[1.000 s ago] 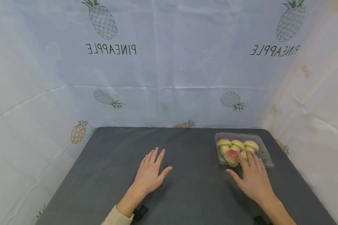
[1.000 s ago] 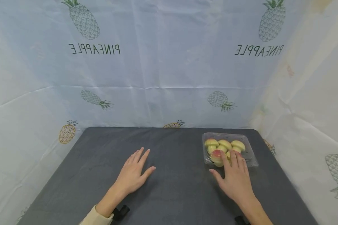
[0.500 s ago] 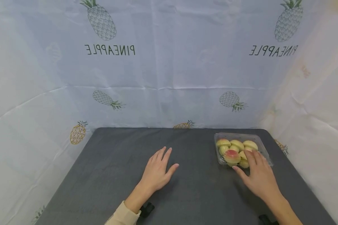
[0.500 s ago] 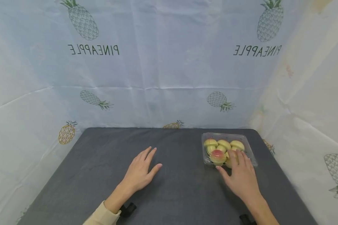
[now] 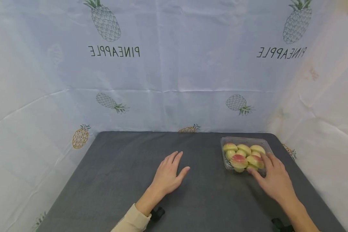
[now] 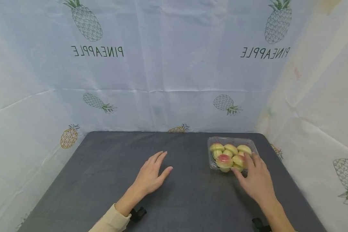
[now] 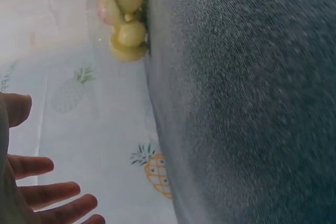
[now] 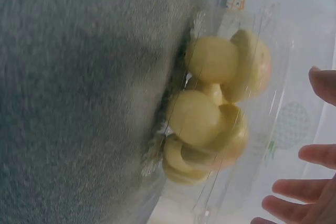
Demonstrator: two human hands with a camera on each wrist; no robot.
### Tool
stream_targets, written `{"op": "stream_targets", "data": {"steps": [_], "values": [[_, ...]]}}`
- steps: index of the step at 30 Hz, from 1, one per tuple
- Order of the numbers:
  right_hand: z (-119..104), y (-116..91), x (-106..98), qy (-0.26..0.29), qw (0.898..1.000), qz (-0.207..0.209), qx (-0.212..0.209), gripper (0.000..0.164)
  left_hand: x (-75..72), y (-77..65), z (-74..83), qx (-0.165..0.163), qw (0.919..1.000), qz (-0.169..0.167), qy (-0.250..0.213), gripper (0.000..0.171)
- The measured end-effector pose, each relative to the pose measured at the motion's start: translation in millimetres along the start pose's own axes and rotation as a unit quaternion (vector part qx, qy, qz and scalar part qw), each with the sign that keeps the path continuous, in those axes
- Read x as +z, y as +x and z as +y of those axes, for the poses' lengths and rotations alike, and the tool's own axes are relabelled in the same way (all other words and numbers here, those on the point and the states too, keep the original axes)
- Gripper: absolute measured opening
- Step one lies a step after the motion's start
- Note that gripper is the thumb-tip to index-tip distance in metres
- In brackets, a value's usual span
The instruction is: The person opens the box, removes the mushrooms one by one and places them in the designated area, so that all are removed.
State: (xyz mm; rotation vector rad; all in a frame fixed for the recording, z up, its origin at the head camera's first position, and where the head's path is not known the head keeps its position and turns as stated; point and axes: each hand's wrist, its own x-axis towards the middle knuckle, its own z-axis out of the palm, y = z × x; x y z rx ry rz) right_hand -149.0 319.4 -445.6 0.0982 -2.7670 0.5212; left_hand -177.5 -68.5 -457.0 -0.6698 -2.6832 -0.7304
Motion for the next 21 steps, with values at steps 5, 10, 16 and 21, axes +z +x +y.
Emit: {"op": "stream_targets", "data": {"steps": [5,10,16,21], "values": [[9,2,-3,0.01,1.0,0.006,0.004,0.081,4.4,6.0,4.3,0.006,0.9998,0.002,-0.019,0.064],[18,5,-7,0.016,1.0,-0.001,0.015,0.082,7.8,11.8,7.8,-0.001,0.9993,-0.013,-0.035,0.066],[28,7,-10,0.032,0.999,-0.01,0.023,0.082,10.3,16.5,9.2,-0.014,0.9975,-0.043,-0.055,0.072],[37,8,-8,0.046,0.998,-0.016,0.029,0.085,13.4,18.4,9.9,-0.016,0.9955,-0.055,-0.075,0.072]]}}
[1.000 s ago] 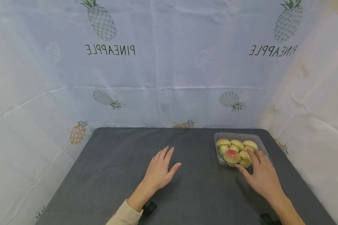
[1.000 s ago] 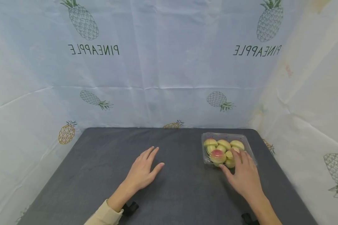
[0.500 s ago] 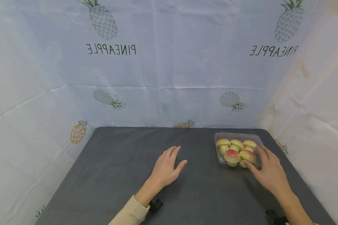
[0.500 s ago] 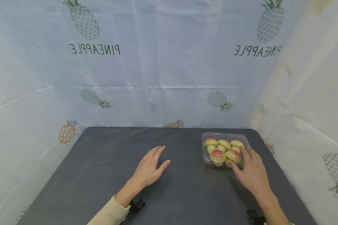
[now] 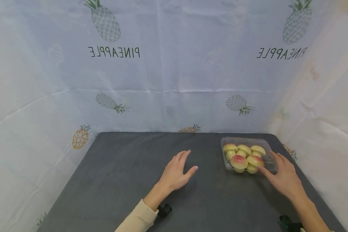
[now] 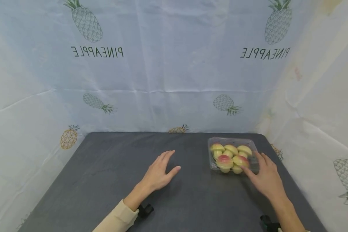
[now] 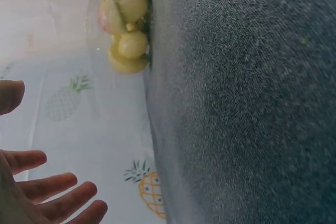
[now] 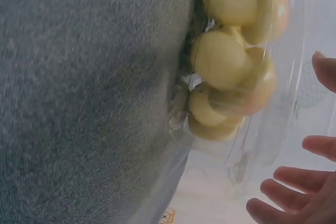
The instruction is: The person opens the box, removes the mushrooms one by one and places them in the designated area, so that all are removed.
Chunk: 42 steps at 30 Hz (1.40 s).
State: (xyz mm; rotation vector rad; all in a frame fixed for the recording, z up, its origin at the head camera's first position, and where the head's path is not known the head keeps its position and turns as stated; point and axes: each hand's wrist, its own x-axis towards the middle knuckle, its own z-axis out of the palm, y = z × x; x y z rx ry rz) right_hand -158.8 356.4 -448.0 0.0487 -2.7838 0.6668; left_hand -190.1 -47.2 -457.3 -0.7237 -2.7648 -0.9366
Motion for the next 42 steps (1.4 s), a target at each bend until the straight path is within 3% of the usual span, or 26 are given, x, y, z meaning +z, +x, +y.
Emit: {"op": "stream_targets", "data": {"steps": [13,22,42], "values": [[26,7,-2,0.057,0.996,-0.051,0.045,0.097,4.3,11.5,1.8,0.001,0.9976,-0.037,-0.058,0.071],[37,14,-8,0.137,0.977,-0.131,0.097,0.104,16.0,21.7,8.4,0.003,0.9955,-0.051,-0.08,0.07],[45,22,-1,0.218,0.958,-0.162,0.097,0.105,31.3,46.0,32.9,-0.018,0.9914,-0.075,-0.106,0.07]]}}
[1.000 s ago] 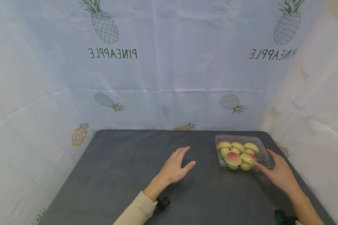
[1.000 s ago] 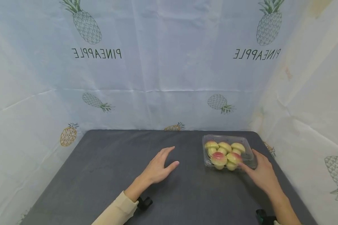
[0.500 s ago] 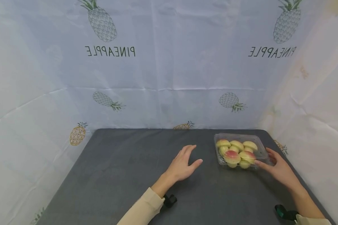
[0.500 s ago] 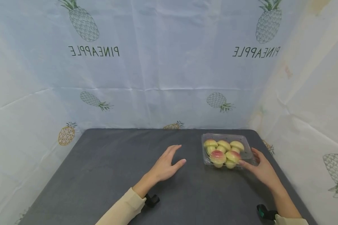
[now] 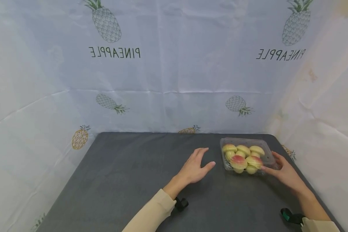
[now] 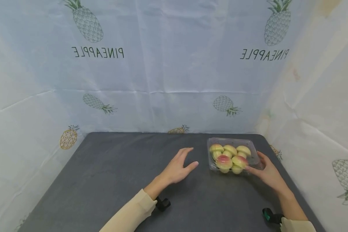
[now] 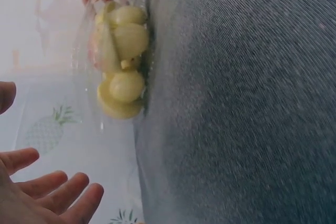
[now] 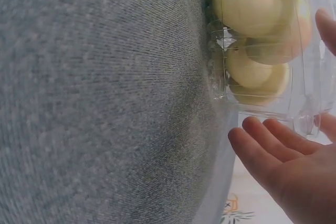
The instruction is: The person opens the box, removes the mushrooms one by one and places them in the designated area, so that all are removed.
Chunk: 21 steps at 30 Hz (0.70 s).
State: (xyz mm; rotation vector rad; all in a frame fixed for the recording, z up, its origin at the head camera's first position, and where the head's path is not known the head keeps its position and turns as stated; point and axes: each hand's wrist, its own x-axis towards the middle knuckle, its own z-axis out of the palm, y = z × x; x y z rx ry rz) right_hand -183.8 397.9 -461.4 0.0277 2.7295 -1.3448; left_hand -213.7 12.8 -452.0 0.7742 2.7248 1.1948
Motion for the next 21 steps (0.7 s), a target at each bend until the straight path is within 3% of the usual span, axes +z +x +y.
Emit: {"op": "stream_targets", "data": {"steps": [10,21], "values": [[9,1,-1,0.007,1.0,-0.011,-0.002,0.102,11.8,11.6,7.0,-0.024,0.9976,-0.027,-0.058,0.07],[12,0,0,0.023,1.0,-0.021,0.001,0.102,30.0,21.7,11.2,-0.04,0.9948,-0.027,-0.09,0.072]]}}
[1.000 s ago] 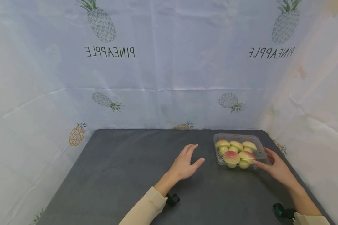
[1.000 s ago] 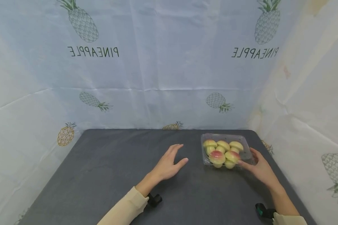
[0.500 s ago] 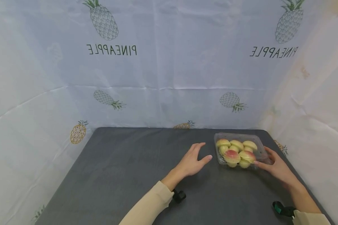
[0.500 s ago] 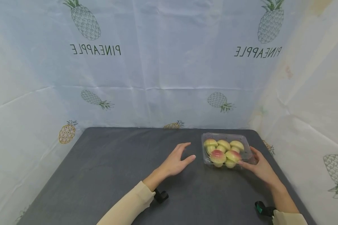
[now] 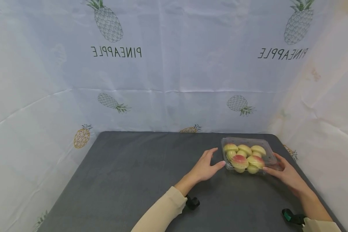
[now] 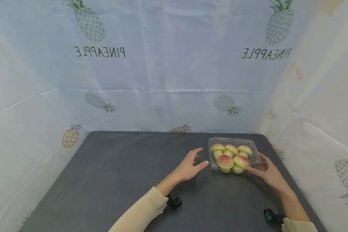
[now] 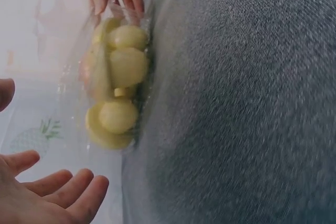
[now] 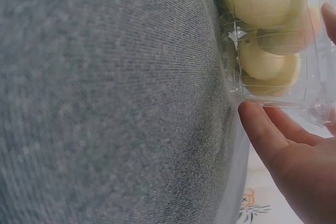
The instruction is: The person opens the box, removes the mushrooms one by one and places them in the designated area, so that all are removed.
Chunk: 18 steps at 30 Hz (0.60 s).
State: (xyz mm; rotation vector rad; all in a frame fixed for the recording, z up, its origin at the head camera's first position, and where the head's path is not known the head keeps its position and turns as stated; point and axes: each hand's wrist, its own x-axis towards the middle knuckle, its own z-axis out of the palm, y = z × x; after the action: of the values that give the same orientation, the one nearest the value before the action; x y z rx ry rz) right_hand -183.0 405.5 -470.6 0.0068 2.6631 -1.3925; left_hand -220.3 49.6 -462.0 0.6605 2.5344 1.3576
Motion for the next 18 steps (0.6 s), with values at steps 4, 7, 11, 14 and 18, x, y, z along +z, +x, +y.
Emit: {"op": "stream_targets", "data": {"steps": [4,7,11,14,18], "values": [[0,0,1,0.005,1.0,0.001,-0.001,0.101,7.1,3.6,-2.0,-0.009,0.9999,0.002,-0.014,0.071],[0,-1,2,0.008,1.0,0.002,-0.002,0.101,12.1,5.9,-3.4,-0.011,0.9996,0.006,-0.025,0.071],[0,-1,2,0.01,1.0,0.003,-0.003,0.101,18.1,8.7,-4.7,-0.008,0.999,0.012,-0.043,0.071],[1,0,2,0.009,1.0,0.004,-0.004,0.1,22.5,11.0,-4.2,-0.006,0.9979,0.016,-0.063,0.071],[2,0,3,0.003,1.0,0.006,-0.001,0.101,28.6,13.6,-2.2,-0.006,0.9953,0.022,-0.094,0.071]]}}
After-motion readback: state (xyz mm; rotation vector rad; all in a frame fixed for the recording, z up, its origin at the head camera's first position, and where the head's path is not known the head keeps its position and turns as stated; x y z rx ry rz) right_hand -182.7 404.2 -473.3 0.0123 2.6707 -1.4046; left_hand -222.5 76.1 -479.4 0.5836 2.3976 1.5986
